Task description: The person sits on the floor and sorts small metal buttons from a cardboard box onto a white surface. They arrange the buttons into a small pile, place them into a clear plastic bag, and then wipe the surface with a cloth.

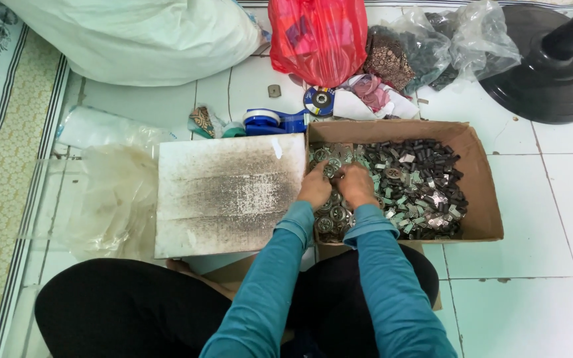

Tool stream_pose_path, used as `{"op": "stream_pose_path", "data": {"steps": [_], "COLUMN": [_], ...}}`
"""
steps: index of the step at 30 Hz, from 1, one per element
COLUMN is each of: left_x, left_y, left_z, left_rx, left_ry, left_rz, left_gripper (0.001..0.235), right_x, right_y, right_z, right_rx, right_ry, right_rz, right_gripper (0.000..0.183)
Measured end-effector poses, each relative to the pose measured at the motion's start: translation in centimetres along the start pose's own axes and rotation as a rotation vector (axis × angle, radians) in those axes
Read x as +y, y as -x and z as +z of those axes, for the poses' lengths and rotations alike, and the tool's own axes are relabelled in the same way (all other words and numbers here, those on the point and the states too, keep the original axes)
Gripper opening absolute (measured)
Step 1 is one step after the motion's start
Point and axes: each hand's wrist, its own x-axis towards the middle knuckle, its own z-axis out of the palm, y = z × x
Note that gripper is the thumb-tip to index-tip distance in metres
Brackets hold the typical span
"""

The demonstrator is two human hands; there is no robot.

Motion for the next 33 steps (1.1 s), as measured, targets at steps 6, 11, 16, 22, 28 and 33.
{"op": "stream_pose_path", "data": {"steps": [6,11,16,22,28,33], "left_x": [0.9,1.2,-0.4,-0.9,-2.0,-1.8], "left_y": [1.4,2.4,2.5,3.4,5.0,9.2], "left_z": [-0.5,-0.6,-0.1,0.3,0.2,-3.2], "left_rx": [0.034,0.089,0.19,0.245,0.347,0.649], "left_ry": [0.045,0.09,0.18,0.475,0.667,0.53], "left_rz": [0.038,0.087,0.116,0.166,0.214,0.212], "left_gripper": [0.055,0.051,0.034,0.027,0.032,0.028], "right_x": [1.2,1.3,-0.6,-1.8,-4.3,-8.8], "right_y": [0.0,0.8,3.5,4.2,4.9,7.5], "right_z": [-1.0,-2.9,-4.5,-3.9,-2.4,-1.2], "right_rx": [-0.006,0.011,0.017,-0.034,0.091,0.129], "right_ry": [-0.299,-0.466,-0.597,-0.73,-0.587,-0.499], "right_rz": [0.107,0.126,0.095,0.046,-0.152,-0.375], "right_gripper": [0.018,0.016,0.017,0.028,0.023,0.021]}}
